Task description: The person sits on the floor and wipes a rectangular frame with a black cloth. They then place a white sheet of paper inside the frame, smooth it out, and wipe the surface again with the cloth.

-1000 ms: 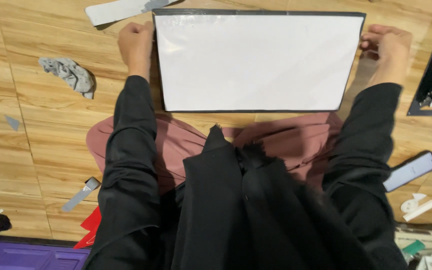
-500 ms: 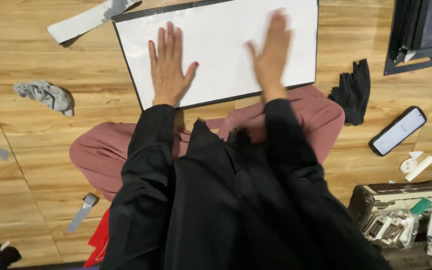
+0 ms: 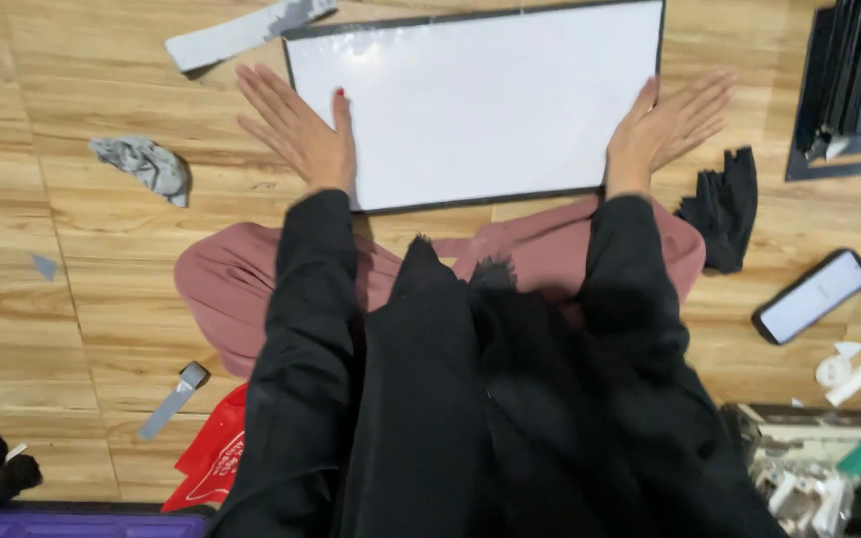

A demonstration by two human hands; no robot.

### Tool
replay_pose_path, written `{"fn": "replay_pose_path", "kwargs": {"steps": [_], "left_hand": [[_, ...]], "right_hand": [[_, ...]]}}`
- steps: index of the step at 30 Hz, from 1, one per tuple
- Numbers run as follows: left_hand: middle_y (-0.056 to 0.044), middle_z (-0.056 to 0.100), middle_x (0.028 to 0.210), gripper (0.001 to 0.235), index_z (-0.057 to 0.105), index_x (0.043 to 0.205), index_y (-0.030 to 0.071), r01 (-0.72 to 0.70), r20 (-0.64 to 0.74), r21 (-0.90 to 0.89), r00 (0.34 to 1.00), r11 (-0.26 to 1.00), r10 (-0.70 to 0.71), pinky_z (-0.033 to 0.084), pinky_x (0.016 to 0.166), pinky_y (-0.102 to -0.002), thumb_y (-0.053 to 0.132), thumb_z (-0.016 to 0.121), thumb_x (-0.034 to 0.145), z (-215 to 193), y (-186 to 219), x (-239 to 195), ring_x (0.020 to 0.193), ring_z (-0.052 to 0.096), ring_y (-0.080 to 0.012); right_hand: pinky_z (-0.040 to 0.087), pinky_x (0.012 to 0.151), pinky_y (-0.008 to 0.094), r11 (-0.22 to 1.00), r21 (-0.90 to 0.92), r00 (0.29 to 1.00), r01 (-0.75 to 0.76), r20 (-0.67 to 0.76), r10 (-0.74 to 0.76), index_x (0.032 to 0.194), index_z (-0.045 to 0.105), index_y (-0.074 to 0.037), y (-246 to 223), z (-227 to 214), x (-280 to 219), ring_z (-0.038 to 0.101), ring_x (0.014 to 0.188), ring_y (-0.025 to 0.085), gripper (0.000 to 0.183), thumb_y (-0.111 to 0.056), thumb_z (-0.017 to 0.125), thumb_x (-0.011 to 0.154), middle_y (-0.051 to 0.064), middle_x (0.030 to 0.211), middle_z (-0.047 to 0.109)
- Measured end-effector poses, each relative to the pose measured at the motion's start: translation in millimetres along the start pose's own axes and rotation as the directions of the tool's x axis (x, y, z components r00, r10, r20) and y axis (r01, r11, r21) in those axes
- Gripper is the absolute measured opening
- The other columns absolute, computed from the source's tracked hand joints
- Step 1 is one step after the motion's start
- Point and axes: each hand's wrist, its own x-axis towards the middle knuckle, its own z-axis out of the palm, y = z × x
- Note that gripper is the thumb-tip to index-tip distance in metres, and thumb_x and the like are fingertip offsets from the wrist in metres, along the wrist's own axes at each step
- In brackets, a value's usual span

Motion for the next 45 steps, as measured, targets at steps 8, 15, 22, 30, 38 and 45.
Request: {"fn": "replay_pose_path", "kwargs": {"steps": [8,15,22,30,38,45], "left_hand": [[-0.011,0.013,0.149,0.071,0.012,0.142,0.005,-0.696,-0.064,-0.445,0.652,0.563,0.756,0.004,0.111,-0.048,0.043,0.042,0.091,35,66,-36,0.139,0.01,-0.0244],[-0.017,0.005,0.148,0.061,0.007,0.142,-0.002,-0.277,0.125,-0.177,0.945,0.944,0.301,-0.002,0.111,-0.044,0.036,0.033,0.103,-31,-14,-1,0.139,0.003,-0.026],[-0.022,0.009,0.147,0.061,0.006,0.141,-0.003,-0.619,-0.16,-0.566,0.73,0.544,0.665,0.013,0.114,-0.048,0.012,0.038,0.091,22,93,-26,0.138,0.016,-0.0387],[-0.014,0.015,0.148,0.062,0.017,0.142,0.003,-0.624,-0.06,-0.351,0.759,0.698,0.649,0.009,0.111,-0.048,0.029,0.045,0.094,-4,20,23,0.138,0.013,-0.0265],[-0.012,0.003,0.151,0.08,0.003,0.144,0.005,-0.177,-0.038,-0.463,0.983,0.869,0.18,0.002,0.115,-0.046,0.034,0.055,0.091,35,54,-16,0.142,0.004,-0.0247],[-0.016,0.011,0.147,0.06,0.012,0.141,-0.001,-0.249,0.125,-0.03,0.96,0.968,0.251,0.008,0.109,-0.047,0.036,0.036,0.099,-6,33,-55,0.137,0.011,-0.0257]], "right_hand": [[0.007,0.115,0.045,0.349,0.639,0.484,0.686,-0.042,-0.874,0.143,0.007,-0.007,-101,-35,-80,0.008,0.141,0.026,0.07,-0.047,0.038,0.096,0.012,0.15,0.008],[0.006,0.114,0.045,0.86,0.361,0.925,0.361,-0.023,-0.379,0.14,0.013,0.002,59,93,51,0.013,0.138,0.035,0.058,-0.029,0.049,0.107,0.021,0.146,0.013],[0.0,0.119,0.036,0.296,0.805,0.708,0.514,-0.203,-0.677,0.144,0.001,-0.009,-83,20,-55,0.004,0.143,0.021,0.059,-0.045,0.017,0.101,0.007,0.152,0.003],[0.008,0.113,0.044,0.477,0.56,0.584,0.678,-0.014,-0.812,0.141,0.017,-0.001,-62,-35,17,0.013,0.137,0.031,0.07,-0.023,0.063,0.094,0.018,0.147,0.018],[-0.004,0.118,0.038,0.809,0.527,0.922,0.259,0.114,-0.369,0.144,0.001,-0.006,-81,-59,-45,-0.001,0.143,0.022,0.06,-0.046,0.03,0.11,0.009,0.151,-0.001],[0.002,0.114,0.045,0.678,0.499,0.774,0.54,0.021,-0.633,0.143,0.014,-0.004,-81,-11,-105,0.011,0.14,0.026,0.07,-0.03,0.06,0.097,0.012,0.149,0.014]]}}
